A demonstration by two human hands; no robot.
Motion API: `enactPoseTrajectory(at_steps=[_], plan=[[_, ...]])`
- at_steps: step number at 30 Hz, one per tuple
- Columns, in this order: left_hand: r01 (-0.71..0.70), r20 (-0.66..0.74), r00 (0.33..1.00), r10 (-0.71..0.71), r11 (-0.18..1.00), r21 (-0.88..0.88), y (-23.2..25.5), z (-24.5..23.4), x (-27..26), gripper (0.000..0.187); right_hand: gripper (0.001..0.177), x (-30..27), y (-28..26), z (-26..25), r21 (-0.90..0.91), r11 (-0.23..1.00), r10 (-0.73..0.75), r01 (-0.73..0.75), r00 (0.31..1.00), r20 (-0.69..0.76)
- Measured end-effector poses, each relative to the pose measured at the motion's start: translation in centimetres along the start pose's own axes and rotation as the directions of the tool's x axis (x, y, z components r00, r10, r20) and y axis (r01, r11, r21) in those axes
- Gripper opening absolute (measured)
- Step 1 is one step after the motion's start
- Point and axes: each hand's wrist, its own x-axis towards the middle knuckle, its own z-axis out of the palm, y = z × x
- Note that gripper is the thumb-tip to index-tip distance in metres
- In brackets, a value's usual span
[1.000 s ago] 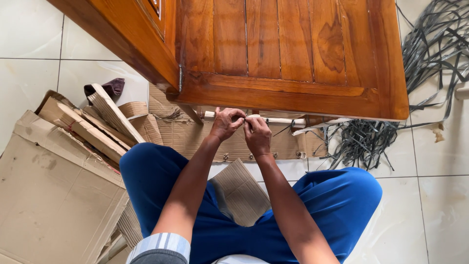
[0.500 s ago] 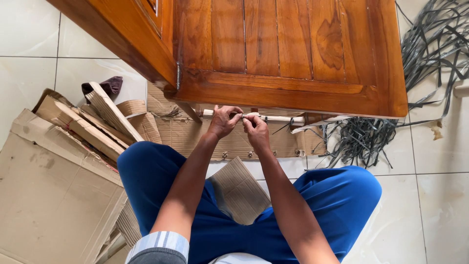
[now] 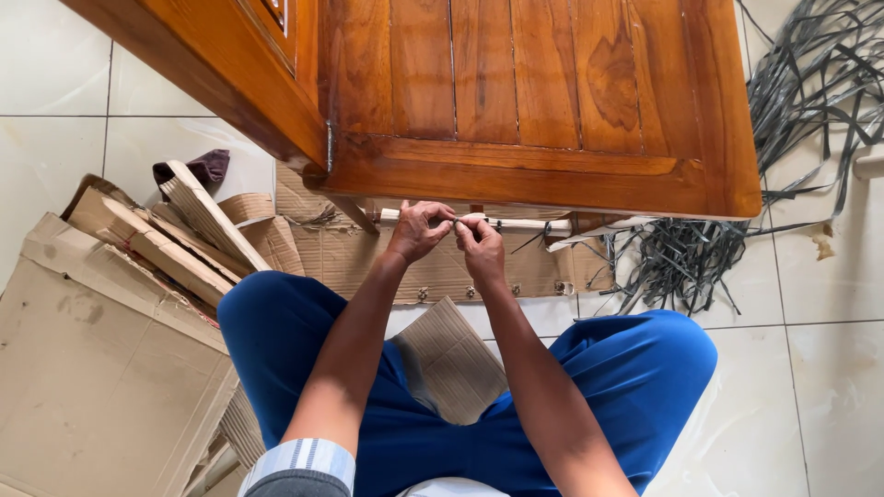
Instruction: Wrapping the legs of a wooden chair with protective cardboard and securing it with plastic ties.
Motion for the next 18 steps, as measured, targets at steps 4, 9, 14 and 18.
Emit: enactPoseTrajectory(at_steps=[4,9,14,18], plan=[[0.002,-0.036,0.999,-0.001,0.999,0.042,-1.3,1.1,0.4,0.009,0.012,-0.5,1.9,-0.6,-0.11,0.994,-0.009,0.001,0.998,-0.066],[0.021,-0.093,0.996,-0.014,0.997,0.076,-1.9,1.8,0.3,0.01,0.012,-1.1,3.5,-1.4,-0.287,0.957,-0.004,-0.038,0.99,-0.144],[0.041,-0.121,0.992,-0.032,0.996,0.073,-0.6,1.5,0.1,0.01,0.012,-1.7,3.6,-2.2,-0.355,0.934,-0.01,-0.04,0.99,-0.139],[0.076,-0.141,0.988,-0.067,0.995,0.058,-0.1,1.8,0.1,0.01,0.011,-2.5,3.2,-2.2,-0.368,0.929,-0.004,-0.045,0.991,-0.132]])
